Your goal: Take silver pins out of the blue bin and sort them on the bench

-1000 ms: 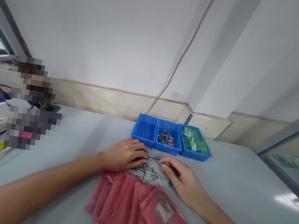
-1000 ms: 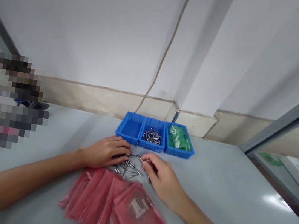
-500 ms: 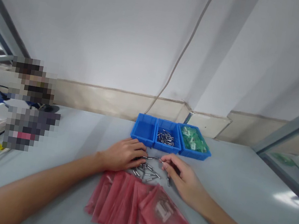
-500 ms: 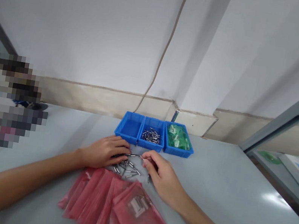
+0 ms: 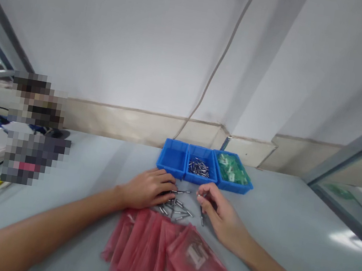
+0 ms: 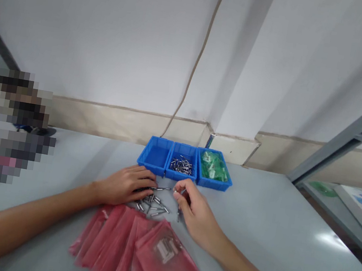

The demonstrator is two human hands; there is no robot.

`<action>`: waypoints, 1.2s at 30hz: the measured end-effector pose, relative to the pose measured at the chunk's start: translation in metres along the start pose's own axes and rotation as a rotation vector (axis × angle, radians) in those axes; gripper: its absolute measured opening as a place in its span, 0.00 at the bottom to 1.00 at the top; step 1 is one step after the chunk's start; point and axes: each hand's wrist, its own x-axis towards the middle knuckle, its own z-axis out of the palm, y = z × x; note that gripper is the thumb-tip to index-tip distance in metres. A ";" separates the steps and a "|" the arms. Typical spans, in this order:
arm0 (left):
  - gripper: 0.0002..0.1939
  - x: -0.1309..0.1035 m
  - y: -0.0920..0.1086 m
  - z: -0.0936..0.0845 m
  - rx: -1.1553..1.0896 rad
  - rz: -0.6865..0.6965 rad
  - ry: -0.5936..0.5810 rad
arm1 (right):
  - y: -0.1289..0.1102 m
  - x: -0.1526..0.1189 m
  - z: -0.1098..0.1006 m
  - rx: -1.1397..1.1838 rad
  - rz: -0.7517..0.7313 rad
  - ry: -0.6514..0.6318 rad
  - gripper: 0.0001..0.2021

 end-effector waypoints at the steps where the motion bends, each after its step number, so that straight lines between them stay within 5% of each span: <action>1: 0.16 0.000 0.000 0.000 -0.003 0.001 0.000 | 0.000 0.000 0.000 0.004 0.002 -0.001 0.08; 16: 0.15 0.000 0.000 0.000 -0.003 -0.008 -0.019 | 0.001 0.001 0.000 0.003 -0.005 0.005 0.16; 36: 0.15 0.000 0.000 -0.001 -0.005 -0.012 -0.035 | -0.001 0.001 -0.001 -0.088 -0.042 0.032 0.11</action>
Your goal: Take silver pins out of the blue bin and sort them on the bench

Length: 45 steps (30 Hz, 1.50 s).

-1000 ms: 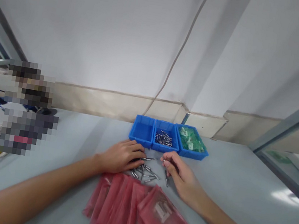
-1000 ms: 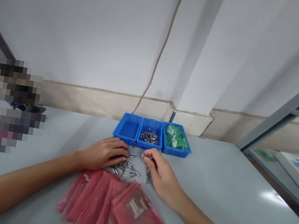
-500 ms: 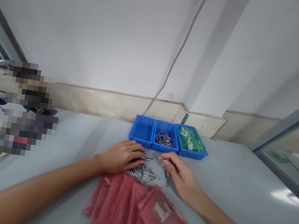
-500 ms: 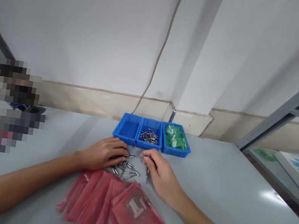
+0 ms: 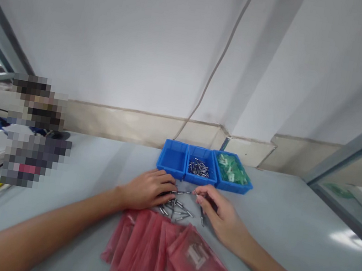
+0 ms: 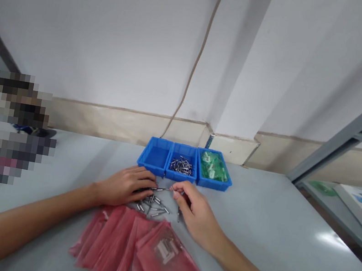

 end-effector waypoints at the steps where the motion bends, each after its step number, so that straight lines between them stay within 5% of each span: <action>1: 0.15 0.000 0.000 0.000 -0.001 -0.004 -0.003 | 0.000 0.000 0.000 -0.003 -0.004 0.003 0.11; 45: 0.17 0.000 -0.001 0.001 0.000 0.009 0.023 | -0.001 0.000 -0.001 -0.024 -0.013 -0.038 0.11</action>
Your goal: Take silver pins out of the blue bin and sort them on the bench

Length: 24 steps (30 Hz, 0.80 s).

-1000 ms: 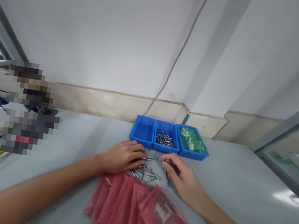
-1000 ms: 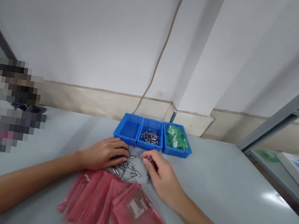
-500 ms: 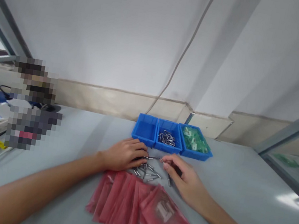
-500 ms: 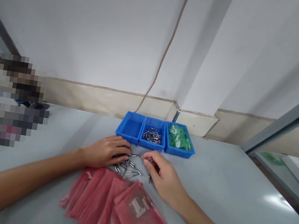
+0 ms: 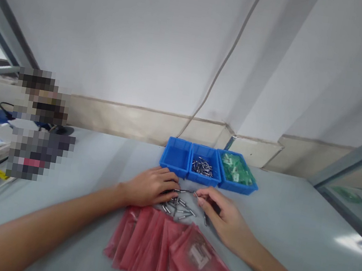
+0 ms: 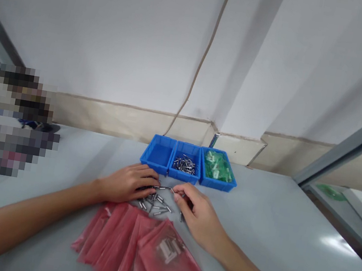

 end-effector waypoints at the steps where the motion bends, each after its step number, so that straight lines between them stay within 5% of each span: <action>1: 0.16 0.000 0.000 0.000 -0.002 0.000 0.004 | 0.001 0.000 0.000 0.003 -0.003 0.003 0.11; 24: 0.16 -0.001 0.000 0.000 -0.010 0.001 -0.013 | -0.002 -0.001 0.000 -0.014 -0.007 -0.008 0.12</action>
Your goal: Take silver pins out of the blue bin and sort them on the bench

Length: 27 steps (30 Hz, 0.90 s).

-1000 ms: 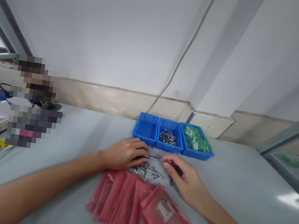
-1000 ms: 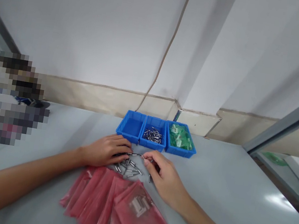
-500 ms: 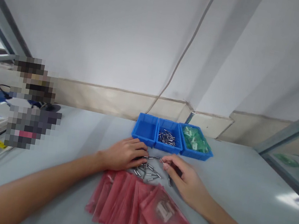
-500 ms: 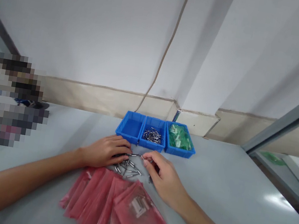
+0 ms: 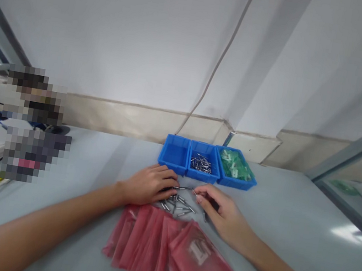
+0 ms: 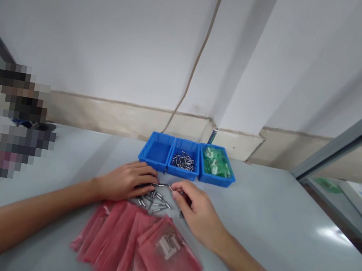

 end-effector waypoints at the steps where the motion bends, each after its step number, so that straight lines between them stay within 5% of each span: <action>1: 0.16 0.000 0.000 0.000 0.000 -0.003 0.001 | 0.000 0.000 0.000 -0.003 -0.003 0.001 0.12; 27: 0.16 0.001 0.001 -0.001 0.010 -0.014 -0.007 | 0.000 0.000 0.000 -0.008 -0.006 0.008 0.11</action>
